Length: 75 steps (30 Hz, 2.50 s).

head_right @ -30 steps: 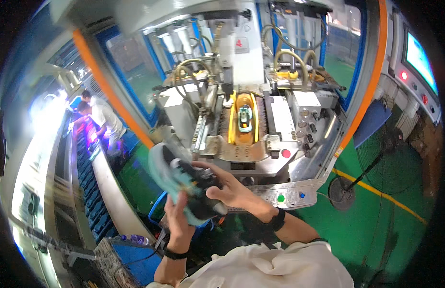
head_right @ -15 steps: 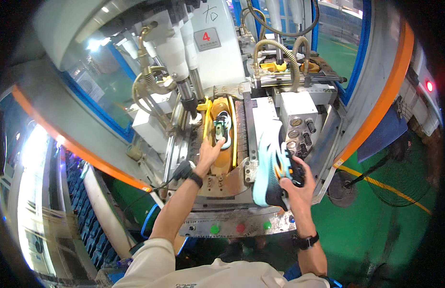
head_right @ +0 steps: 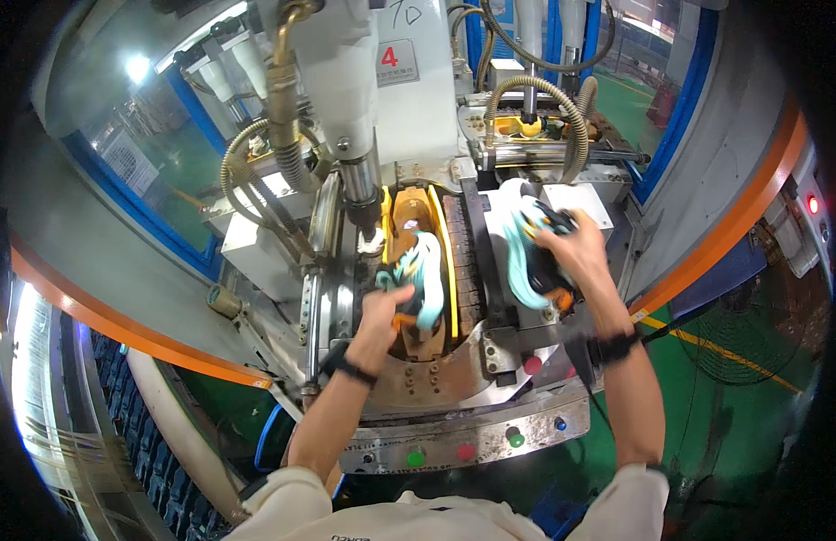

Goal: Load shoe components into a lasting machine and place finished sections back on the assembly line.

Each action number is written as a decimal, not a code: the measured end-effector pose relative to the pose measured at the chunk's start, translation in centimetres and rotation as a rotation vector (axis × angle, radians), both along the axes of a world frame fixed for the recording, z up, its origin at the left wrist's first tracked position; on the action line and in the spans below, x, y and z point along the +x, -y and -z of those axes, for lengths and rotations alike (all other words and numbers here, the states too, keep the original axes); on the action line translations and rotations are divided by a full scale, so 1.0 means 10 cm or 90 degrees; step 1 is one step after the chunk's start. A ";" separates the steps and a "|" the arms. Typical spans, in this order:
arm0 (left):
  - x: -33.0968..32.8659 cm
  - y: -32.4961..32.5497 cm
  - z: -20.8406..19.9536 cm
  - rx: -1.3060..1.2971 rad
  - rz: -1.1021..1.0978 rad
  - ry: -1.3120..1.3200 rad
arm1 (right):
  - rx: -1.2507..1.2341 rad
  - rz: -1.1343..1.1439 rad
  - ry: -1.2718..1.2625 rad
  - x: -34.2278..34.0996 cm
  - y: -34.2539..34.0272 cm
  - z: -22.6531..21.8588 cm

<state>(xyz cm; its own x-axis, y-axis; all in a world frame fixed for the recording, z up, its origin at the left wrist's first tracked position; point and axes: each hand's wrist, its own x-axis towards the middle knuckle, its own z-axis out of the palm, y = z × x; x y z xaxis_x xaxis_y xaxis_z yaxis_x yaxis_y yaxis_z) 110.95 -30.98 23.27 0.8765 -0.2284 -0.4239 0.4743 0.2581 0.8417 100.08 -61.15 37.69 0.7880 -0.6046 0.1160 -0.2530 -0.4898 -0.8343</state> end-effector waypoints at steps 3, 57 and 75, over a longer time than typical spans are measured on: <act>-0.92 -0.54 -0.50 -0.076 0.053 -0.057 | -0.039 -0.116 -0.189 0.84 -0.29 0.02; -10.23 -4.13 1.56 0.131 -1.479 -0.153 | -0.045 -1.470 0.660 -4.66 -8.51 -1.81; -12.10 -5.86 2.52 0.539 -1.317 -0.837 | -0.447 -1.583 0.605 -7.81 -11.06 -2.00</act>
<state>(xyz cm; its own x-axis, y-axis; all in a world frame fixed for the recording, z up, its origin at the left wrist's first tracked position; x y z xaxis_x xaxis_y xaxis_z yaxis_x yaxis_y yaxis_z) -10.00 27.66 -1.92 -0.8667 0.4734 -0.1570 0.2889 0.7331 0.6157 21.98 49.44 57.73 -0.5929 0.7656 0.2498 0.7661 0.6318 -0.1181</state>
